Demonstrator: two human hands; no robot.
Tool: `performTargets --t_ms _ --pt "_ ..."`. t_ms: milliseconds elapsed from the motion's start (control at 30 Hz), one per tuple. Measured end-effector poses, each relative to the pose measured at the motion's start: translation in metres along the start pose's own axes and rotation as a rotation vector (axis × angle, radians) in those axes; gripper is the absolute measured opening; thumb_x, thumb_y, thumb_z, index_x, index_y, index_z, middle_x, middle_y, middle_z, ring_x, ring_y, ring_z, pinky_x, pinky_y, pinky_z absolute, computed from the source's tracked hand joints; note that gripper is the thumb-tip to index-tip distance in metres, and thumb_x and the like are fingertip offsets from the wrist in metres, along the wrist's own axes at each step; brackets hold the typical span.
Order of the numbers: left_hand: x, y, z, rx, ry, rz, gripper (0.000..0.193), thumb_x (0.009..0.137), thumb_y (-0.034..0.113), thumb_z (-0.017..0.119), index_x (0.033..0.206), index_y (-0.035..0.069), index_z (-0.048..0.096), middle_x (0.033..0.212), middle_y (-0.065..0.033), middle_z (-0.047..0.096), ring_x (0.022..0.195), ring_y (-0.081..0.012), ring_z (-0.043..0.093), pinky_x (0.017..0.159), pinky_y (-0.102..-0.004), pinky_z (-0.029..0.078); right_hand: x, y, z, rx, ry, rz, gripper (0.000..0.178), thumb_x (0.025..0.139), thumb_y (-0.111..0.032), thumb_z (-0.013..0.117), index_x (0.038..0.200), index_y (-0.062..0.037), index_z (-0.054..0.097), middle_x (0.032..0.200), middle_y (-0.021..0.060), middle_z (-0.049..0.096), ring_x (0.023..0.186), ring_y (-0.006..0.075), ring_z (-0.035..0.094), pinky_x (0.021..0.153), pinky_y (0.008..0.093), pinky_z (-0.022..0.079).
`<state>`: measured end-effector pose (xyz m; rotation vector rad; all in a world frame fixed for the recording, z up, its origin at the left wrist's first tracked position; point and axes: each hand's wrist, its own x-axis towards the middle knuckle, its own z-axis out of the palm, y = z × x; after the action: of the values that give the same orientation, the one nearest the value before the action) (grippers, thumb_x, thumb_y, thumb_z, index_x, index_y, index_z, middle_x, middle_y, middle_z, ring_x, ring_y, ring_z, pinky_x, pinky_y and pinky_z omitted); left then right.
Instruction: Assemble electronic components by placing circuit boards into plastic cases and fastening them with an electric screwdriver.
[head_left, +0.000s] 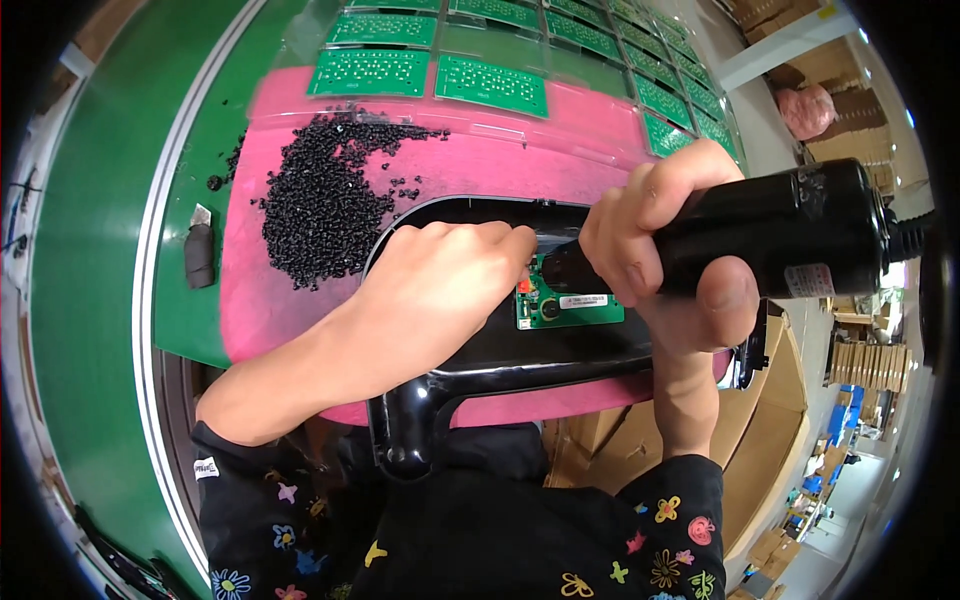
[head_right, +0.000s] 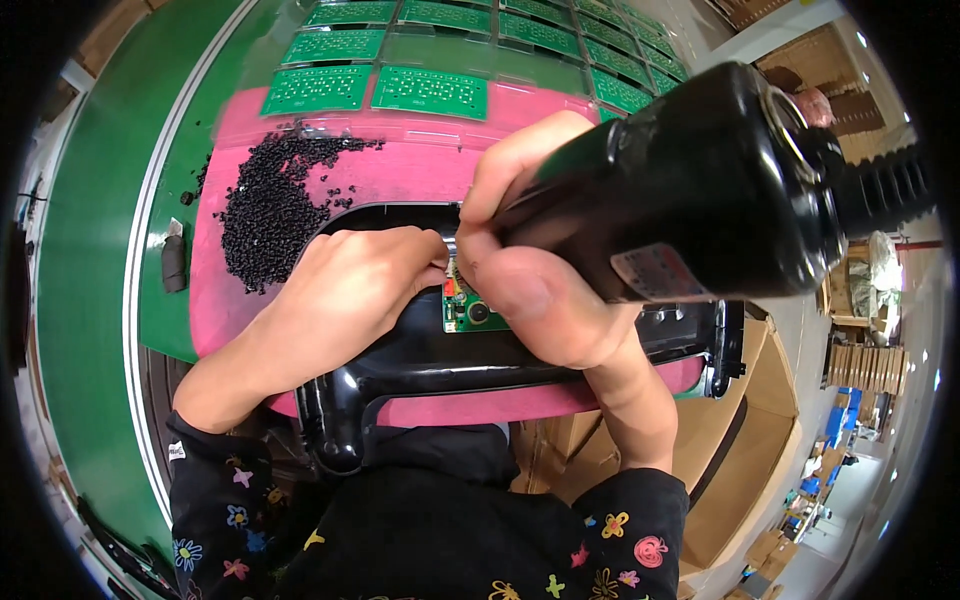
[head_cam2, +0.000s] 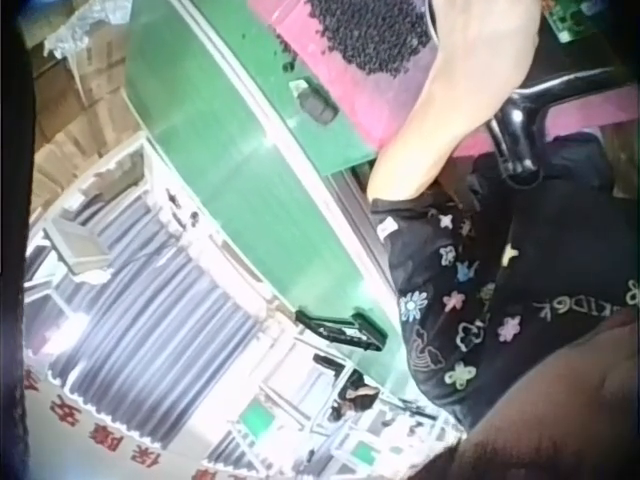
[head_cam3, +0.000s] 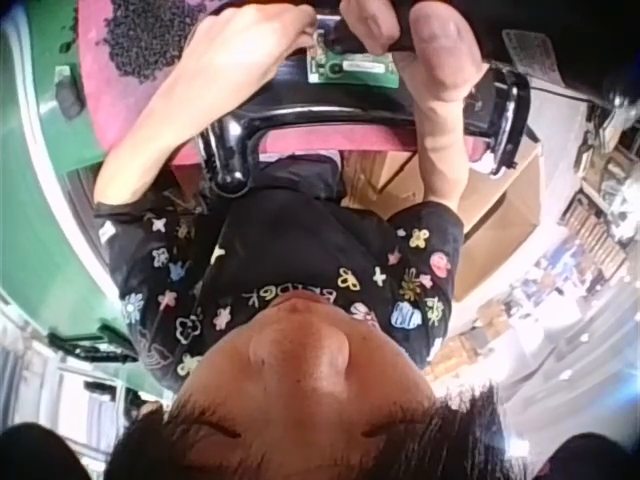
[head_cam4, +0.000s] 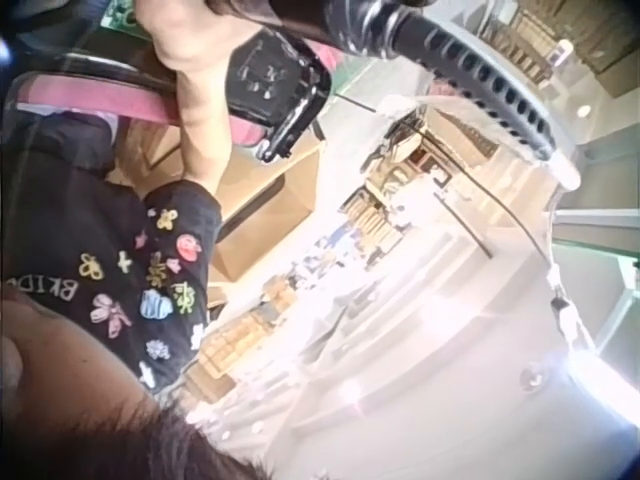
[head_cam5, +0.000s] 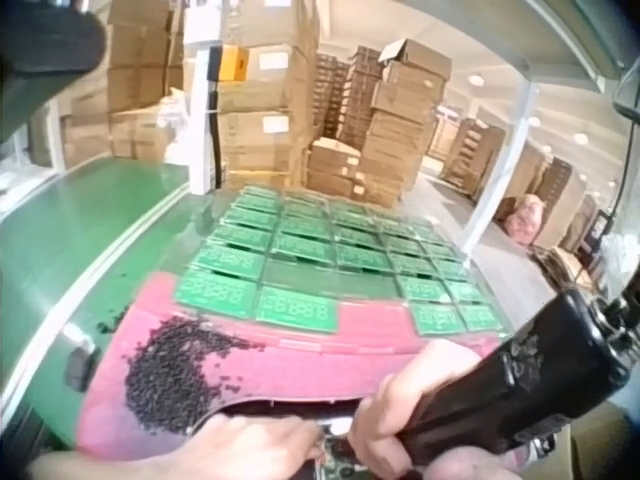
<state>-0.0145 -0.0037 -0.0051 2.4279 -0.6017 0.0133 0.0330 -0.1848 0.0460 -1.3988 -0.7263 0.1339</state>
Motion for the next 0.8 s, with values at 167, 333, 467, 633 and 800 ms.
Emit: performTargets --t_ms 167,333,467,633,800 --pt "0.0 -0.001 0.004 -0.057 0.016 0.053 0.011 0.091 0.013 0.061 0.094 0.002 0.062 0.083 -0.0148 0.063 0.08 -0.0377 0.064 0.063 -0.0466 0.05 -0.002 -0.001 0.002 0.104 -0.013 -0.002 0.052 0.084 -0.051 0.07 0.096 -0.005 0.048 0.061 -0.0018 0.046 0.047 0.0076 0.04 0.045 0.0237 0.032" --pt "0.0 0.001 0.002 -0.033 0.002 0.037 0.011 0.09 0.013 0.061 0.092 0.002 0.062 0.083 -0.0148 0.062 0.08 -0.0377 0.063 0.063 -0.0469 0.05 0.005 0.003 -0.009 0.174 -0.132 0.013 0.053 0.083 -0.051 0.071 0.095 -0.0051 0.048 0.061 -0.0014 0.047 0.047 0.008 0.041 0.045 0.0235 0.033" --pt "0.001 0.001 0.003 -0.037 0.01 0.027 0.014 0.09 0.016 0.063 0.09 0.002 0.061 0.083 -0.0143 0.062 0.079 -0.0377 0.063 0.062 -0.047 0.049 -0.001 0.0 -0.005 0.156 -0.086 0.07 0.056 0.083 -0.056 0.07 0.096 -0.0058 0.049 0.064 -0.0019 0.05 0.047 0.0085 0.042 0.046 0.0238 0.034" --pt "0.003 0.001 0.004 -0.041 -0.013 0.064 0.016 0.088 0.016 0.066 0.088 0.002 0.061 0.081 -0.0132 0.062 0.078 -0.0363 0.064 0.061 -0.0458 0.049 -0.02 -0.001 -0.007 0.208 0.058 -0.093 0.056 0.081 -0.058 0.071 0.096 -0.0088 0.049 0.064 -0.004 0.052 0.048 0.0095 0.047 0.049 0.0257 0.038" --pt "0.004 0.0 0.004 -0.088 0.014 0.156 0.016 0.086 0.016 0.068 0.087 0.001 0.061 0.081 -0.011 0.062 0.075 -0.0329 0.064 0.06 -0.0421 0.05 -0.026 -0.011 -0.022 0.433 0.07 -0.283 0.046 0.083 -0.051 0.072 0.092 -0.0115 0.049 0.062 -0.0055 0.055 0.046 0.0052 0.05 0.053 0.0217 0.042"
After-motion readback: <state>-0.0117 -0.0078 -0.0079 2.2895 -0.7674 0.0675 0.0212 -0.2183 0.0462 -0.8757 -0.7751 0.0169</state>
